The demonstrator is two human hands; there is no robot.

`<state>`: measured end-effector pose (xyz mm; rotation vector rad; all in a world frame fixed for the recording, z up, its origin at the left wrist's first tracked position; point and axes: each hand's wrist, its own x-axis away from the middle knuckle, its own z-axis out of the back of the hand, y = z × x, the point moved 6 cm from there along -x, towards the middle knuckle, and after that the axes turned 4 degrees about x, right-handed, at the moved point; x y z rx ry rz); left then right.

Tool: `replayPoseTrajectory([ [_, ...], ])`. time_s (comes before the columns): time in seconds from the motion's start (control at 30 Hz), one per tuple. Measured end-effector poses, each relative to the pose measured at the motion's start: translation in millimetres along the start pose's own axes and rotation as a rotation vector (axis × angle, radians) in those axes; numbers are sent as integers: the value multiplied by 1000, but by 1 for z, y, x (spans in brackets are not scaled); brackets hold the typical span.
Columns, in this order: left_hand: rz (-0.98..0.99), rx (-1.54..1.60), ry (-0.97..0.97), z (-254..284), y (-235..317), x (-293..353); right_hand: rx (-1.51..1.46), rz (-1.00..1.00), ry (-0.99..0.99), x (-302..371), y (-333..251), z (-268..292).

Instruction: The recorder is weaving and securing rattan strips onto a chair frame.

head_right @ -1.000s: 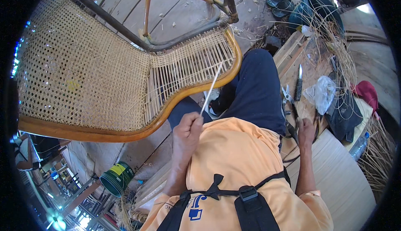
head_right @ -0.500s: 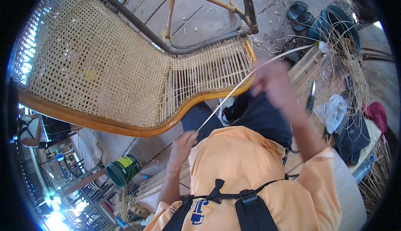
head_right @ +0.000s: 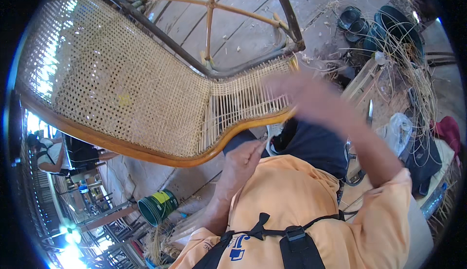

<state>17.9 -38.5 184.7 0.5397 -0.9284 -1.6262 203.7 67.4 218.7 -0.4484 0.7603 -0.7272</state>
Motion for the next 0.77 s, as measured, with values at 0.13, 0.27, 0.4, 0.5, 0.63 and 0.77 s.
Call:
replayPoseTrajectory([
  [0.13,40,-180,29,34,-11,-3,-301,-142,-520,-3,-54,-77],
  [0.27,285,-182,83,58,-87,68,54,-114,-701,10,-41,-55],
  [0.4,799,-156,324,104,-192,224,141,84,-264,35,73,5],
  [0.5,871,-142,424,133,-246,313,-73,-811,-146,53,182,108],
  [0.63,1094,-160,398,157,-258,385,365,-400,92,88,292,222],
  [0.77,1078,-40,171,125,-224,281,1565,-556,-734,74,285,267],
])
